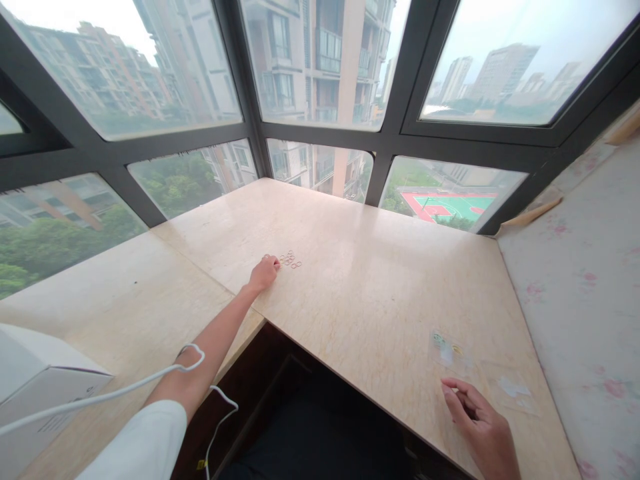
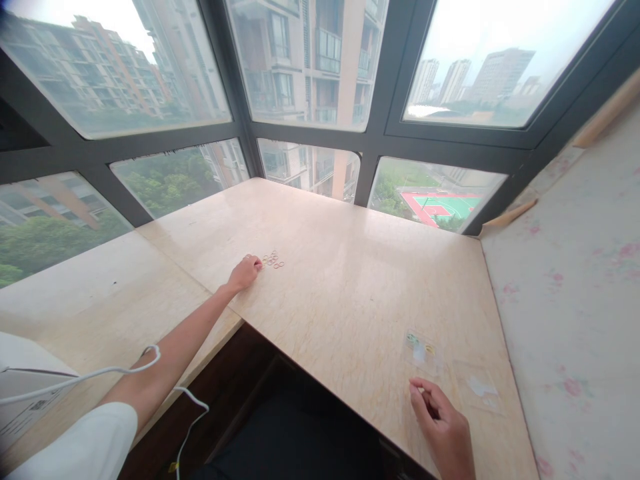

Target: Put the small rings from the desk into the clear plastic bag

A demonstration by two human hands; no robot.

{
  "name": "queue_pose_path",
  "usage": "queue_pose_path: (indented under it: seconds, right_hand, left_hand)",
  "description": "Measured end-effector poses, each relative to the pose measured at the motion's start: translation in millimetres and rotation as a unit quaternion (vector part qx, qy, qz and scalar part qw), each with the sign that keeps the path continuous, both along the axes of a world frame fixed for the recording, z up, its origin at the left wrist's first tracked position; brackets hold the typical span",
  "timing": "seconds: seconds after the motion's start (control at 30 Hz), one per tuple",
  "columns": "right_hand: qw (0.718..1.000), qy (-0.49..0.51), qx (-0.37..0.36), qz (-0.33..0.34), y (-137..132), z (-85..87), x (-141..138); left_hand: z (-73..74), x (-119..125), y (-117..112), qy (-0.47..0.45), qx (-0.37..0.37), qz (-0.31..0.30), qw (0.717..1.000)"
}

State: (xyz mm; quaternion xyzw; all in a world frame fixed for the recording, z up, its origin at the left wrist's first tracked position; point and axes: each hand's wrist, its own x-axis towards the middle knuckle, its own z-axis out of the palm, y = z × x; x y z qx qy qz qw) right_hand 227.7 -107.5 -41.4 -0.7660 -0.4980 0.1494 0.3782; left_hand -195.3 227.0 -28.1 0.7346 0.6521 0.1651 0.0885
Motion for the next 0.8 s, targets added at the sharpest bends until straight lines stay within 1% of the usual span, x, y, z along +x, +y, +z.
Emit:
queue_pose_path:
  seconds: [0.2,0.33,0.4,0.57,0.7,0.8]
  right_hand:
    - [1.000,-0.004,0.003,-0.001,1,1.8,-2]
    - [1.000,-0.006,-0.001,-0.003,1,1.4,-1]
    - [1.000,-0.007,-0.003,-0.005,1,0.4,0]
    - [1.000,0.001,-0.004,-0.007,1,-2.1,1]
    - [1.000,0.003,-0.005,-0.009,0,-3.0,2]
    - [1.000,0.004,-0.006,-0.009,0,-3.1,2]
  left_hand:
    - [0.1,7,-1,-0.037,0.031,-0.010,0.999]
    - [-0.4,5,0,-0.047,0.046,0.027,0.997]
    - [-0.8,1,1,-0.047,0.037,0.023,0.998]
    - [-0.7,-8,2,-0.048,-0.004,-0.018,0.999]
    - [-0.2,-9,6,-0.063,-0.028,-0.020,0.997]
    - [0.0,-7,10,-0.095,-0.042,-0.016,0.994]
